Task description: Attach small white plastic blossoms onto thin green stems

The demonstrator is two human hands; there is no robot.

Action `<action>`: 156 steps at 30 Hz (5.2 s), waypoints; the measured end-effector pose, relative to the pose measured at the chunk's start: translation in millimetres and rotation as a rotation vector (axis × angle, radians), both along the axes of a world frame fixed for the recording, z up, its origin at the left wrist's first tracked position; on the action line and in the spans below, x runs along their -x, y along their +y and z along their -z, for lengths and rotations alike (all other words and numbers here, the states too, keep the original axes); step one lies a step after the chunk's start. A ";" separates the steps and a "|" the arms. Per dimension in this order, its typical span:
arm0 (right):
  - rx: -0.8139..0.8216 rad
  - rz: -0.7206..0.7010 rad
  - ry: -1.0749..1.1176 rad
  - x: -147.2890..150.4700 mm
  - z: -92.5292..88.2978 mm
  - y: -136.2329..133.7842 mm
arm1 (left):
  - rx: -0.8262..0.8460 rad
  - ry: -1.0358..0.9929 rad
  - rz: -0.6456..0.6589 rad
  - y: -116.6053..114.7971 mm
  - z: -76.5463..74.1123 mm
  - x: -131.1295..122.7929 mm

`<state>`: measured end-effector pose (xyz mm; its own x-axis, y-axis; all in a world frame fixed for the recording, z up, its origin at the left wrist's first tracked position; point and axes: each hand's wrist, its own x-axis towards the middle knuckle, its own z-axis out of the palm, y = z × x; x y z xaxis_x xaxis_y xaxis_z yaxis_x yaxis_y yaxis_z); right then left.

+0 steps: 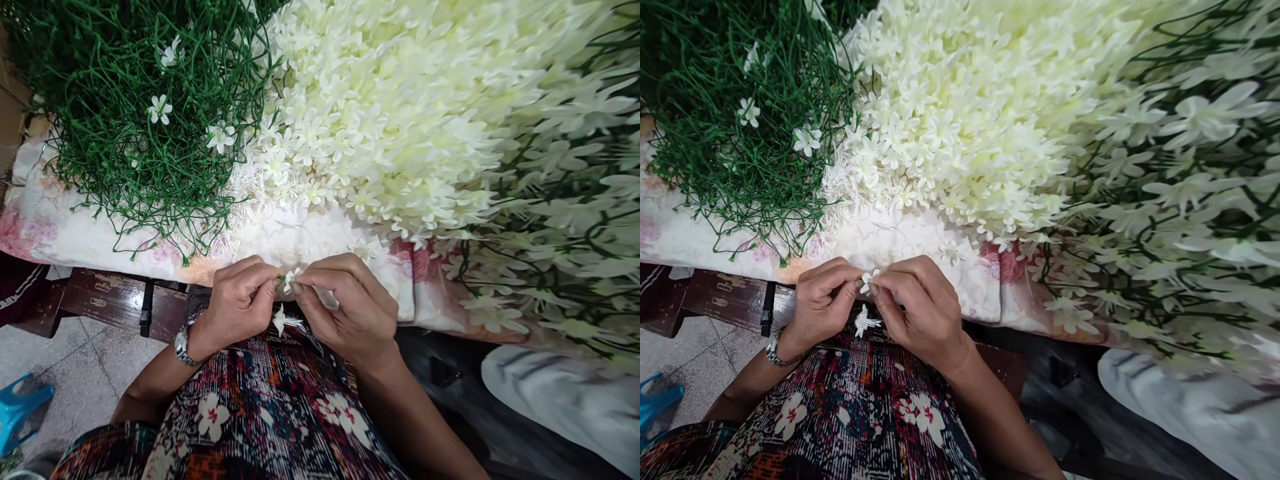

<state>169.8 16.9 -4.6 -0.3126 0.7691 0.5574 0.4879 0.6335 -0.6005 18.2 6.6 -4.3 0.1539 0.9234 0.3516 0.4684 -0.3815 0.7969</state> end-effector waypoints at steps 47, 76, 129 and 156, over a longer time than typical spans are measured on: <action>-0.152 -0.187 -0.178 -8.5 -28.4 21.9 | 0.358 -0.436 0.079 9.6 -4.3 11.9; -0.214 -0.283 -0.330 -7.0 -21.3 23.2 | 0.410 -0.247 0.176 10.5 -4.4 11.1; -0.077 -0.205 -0.121 -4.2 -21.6 19.1 | 0.583 -0.510 0.032 4.5 -6.1 7.0; -0.002 -0.132 0.022 -36.6 -49.3 23.0 | 0.357 -0.699 0.092 3.4 -13.7 14.7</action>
<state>206.4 39.9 44.7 -0.3987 0.7212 0.5665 0.3872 0.6923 -0.6089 3.5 10.0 9.4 0.0884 0.9929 0.0795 -0.2075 -0.0597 0.9764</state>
